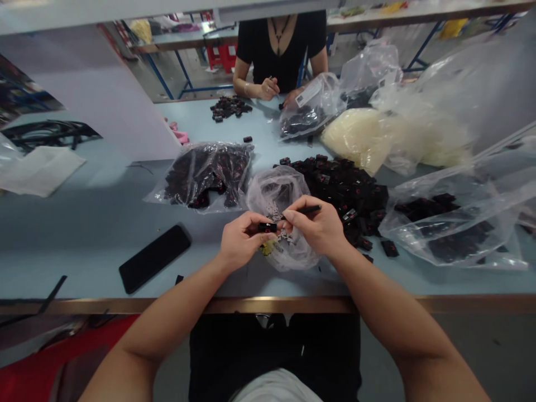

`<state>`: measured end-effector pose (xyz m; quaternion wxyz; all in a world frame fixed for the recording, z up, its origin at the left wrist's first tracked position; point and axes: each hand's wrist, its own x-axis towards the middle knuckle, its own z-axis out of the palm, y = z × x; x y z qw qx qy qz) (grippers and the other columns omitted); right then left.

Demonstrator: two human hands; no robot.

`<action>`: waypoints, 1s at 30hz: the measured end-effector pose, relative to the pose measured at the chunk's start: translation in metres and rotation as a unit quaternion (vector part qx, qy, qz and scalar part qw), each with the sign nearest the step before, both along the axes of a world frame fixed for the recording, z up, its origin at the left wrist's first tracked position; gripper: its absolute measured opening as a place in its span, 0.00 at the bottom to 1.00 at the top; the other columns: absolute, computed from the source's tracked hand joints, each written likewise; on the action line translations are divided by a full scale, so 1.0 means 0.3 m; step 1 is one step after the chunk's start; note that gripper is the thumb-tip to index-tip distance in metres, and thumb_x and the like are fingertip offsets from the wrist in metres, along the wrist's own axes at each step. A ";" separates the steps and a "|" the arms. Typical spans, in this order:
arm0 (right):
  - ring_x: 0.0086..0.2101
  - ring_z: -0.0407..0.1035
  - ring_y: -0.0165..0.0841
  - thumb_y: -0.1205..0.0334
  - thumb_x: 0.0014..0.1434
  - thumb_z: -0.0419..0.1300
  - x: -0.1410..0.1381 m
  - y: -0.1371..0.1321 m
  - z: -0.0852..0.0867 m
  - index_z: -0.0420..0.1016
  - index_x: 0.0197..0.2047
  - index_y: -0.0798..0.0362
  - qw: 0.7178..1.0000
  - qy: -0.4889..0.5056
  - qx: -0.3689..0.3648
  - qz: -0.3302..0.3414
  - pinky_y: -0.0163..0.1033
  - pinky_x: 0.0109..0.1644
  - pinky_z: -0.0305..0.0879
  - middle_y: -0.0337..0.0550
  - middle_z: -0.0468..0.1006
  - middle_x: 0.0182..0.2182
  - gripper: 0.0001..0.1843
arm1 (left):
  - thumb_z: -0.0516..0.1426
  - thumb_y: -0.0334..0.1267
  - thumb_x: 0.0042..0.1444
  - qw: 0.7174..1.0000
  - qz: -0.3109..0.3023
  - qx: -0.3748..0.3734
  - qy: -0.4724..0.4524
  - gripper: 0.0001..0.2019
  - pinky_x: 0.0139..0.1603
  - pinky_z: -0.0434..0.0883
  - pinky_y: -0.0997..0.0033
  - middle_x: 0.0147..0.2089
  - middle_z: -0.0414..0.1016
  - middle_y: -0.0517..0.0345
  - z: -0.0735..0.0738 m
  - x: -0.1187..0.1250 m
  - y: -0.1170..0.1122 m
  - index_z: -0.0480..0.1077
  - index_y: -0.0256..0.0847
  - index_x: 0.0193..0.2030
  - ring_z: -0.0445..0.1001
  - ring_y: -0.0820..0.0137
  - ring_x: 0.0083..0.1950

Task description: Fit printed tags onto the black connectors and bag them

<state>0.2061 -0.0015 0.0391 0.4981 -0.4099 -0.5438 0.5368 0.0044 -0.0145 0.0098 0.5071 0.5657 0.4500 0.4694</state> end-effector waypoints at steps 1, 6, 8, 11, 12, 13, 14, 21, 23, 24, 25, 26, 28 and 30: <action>0.25 0.77 0.34 0.51 0.58 0.70 0.000 0.000 -0.001 0.78 0.31 0.49 1.000 0.007 0.001 0.000 0.38 0.31 0.74 0.38 0.80 0.22 0.12 | 0.75 0.41 0.46 1.000 0.000 0.002 0.001 0.16 0.38 0.82 0.69 0.36 0.88 0.56 0.000 -0.001 0.001 0.78 0.42 0.39 0.88 0.63 0.36; 0.24 0.76 0.32 0.52 0.57 0.72 -0.002 -0.005 0.000 0.79 0.31 0.50 1.000 0.010 0.006 0.004 0.37 0.31 0.74 0.38 0.81 0.23 0.12 | 0.74 0.43 0.47 0.999 0.003 0.003 0.036 0.17 0.37 0.82 0.68 0.36 0.88 0.55 -0.004 -0.005 0.001 0.78 0.41 0.40 0.86 0.64 0.35; 0.24 0.75 0.31 0.52 0.57 0.73 -0.004 -0.007 0.001 0.79 0.32 0.51 1.000 0.013 0.003 0.005 0.37 0.30 0.74 0.39 0.82 0.24 0.12 | 0.74 0.45 0.47 0.999 0.003 0.000 0.041 0.18 0.38 0.81 0.68 0.36 0.88 0.55 -0.007 -0.006 0.000 0.78 0.41 0.41 0.86 0.63 0.35; 0.23 0.75 0.31 0.51 0.56 0.73 -0.005 -0.008 0.007 0.79 0.31 0.51 1.000 0.003 -0.006 0.005 0.37 0.30 0.74 0.39 0.82 0.24 0.13 | 0.75 0.46 0.47 1.000 0.001 -0.004 0.031 0.19 0.40 0.82 0.66 0.37 0.88 0.53 -0.010 -0.007 0.000 0.78 0.41 0.41 0.87 0.62 0.37; 0.23 0.75 0.31 0.51 0.56 0.73 -0.005 -0.008 0.009 0.79 0.31 0.51 1.000 -0.002 -0.008 0.006 0.37 0.30 0.74 0.39 0.82 0.24 0.13 | 0.75 0.46 0.46 1.000 0.000 -0.004 0.030 0.19 0.40 0.82 0.66 0.38 0.88 0.53 -0.011 -0.006 0.000 0.78 0.41 0.41 0.87 0.62 0.37; 0.23 0.75 0.31 0.51 0.56 0.73 -0.005 -0.008 0.011 0.79 0.31 0.51 1.000 -0.006 -0.010 0.005 0.37 0.30 0.75 0.39 0.82 0.24 0.13 | 0.75 0.46 0.46 1.000 0.000 -0.004 0.029 0.19 0.40 0.82 0.65 0.38 0.88 0.53 -0.011 -0.006 0.000 0.78 0.41 0.41 0.87 0.61 0.37; 0.24 0.75 0.32 0.51 0.56 0.73 -0.005 -0.008 0.013 0.79 0.31 0.51 1.000 -0.009 -0.010 0.005 0.37 0.30 0.75 0.39 0.82 0.24 0.13 | 0.75 0.46 0.46 1.000 -0.001 -0.004 0.030 0.19 0.40 0.82 0.66 0.38 0.88 0.53 -0.010 -0.006 0.000 0.78 0.41 0.41 0.87 0.61 0.37; 0.24 0.75 0.31 0.55 0.56 0.72 -0.006 -0.008 0.009 0.79 0.31 0.51 1.000 0.007 -0.003 0.008 0.37 0.30 0.74 0.39 0.82 0.24 0.11 | 0.75 0.46 0.46 1.000 0.004 -0.006 0.030 0.19 0.41 0.82 0.66 0.37 0.88 0.54 -0.009 -0.007 -0.001 0.79 0.41 0.41 0.87 0.61 0.37; 0.23 0.75 0.31 0.55 0.56 0.72 -0.007 -0.009 0.008 0.79 0.31 0.51 1.000 0.009 -0.001 0.009 0.36 0.30 0.74 0.39 0.82 0.23 0.10 | 0.75 0.46 0.46 1.000 0.003 -0.005 0.029 0.19 0.41 0.83 0.66 0.37 0.88 0.53 -0.011 -0.006 -0.002 0.79 0.41 0.41 0.87 0.61 0.37; 0.23 0.75 0.31 0.55 0.56 0.72 -0.007 -0.009 0.009 0.79 0.31 0.51 1.000 0.008 0.000 0.010 0.36 0.29 0.74 0.38 0.82 0.23 0.10 | 0.75 0.46 0.46 1.000 0.001 -0.005 0.027 0.19 0.41 0.82 0.66 0.37 0.88 0.53 -0.012 -0.006 -0.002 0.79 0.41 0.41 0.87 0.62 0.37; 0.23 0.75 0.31 0.55 0.56 0.72 -0.007 -0.009 0.009 0.79 0.31 0.51 1.000 0.005 0.001 0.011 0.36 0.29 0.74 0.38 0.81 0.23 0.10 | 0.75 0.45 0.46 1.000 0.001 -0.004 0.026 0.18 0.41 0.82 0.66 0.37 0.88 0.53 -0.013 -0.006 -0.002 0.79 0.41 0.41 0.87 0.62 0.37; 0.23 0.75 0.31 0.54 0.56 0.72 -0.007 -0.010 0.010 0.79 0.31 0.51 1.000 0.000 0.001 0.011 0.36 0.30 0.74 0.39 0.82 0.24 0.11 | 0.75 0.45 0.46 1.000 0.001 -0.003 0.027 0.18 0.41 0.82 0.67 0.37 0.88 0.53 -0.013 -0.006 -0.002 0.79 0.41 0.41 0.87 0.62 0.37; 0.24 0.75 0.31 0.53 0.56 0.71 -0.007 -0.010 0.012 0.79 0.31 0.51 1.000 -0.012 -0.001 0.011 0.37 0.30 0.75 0.39 0.81 0.24 0.11 | 0.75 0.44 0.46 0.999 0.005 0.003 0.037 0.18 0.40 0.82 0.68 0.37 0.88 0.54 -0.012 -0.005 -0.002 0.79 0.41 0.40 0.87 0.63 0.36; 0.24 0.75 0.31 0.52 0.56 0.71 -0.006 -0.010 0.012 0.78 0.31 0.51 1.000 -0.023 -0.004 0.011 0.37 0.30 0.75 0.39 0.81 0.23 0.12 | 0.75 0.44 0.46 0.999 0.011 0.010 0.050 0.17 0.39 0.82 0.68 0.36 0.88 0.54 -0.009 -0.006 -0.002 0.80 0.41 0.40 0.86 0.64 0.35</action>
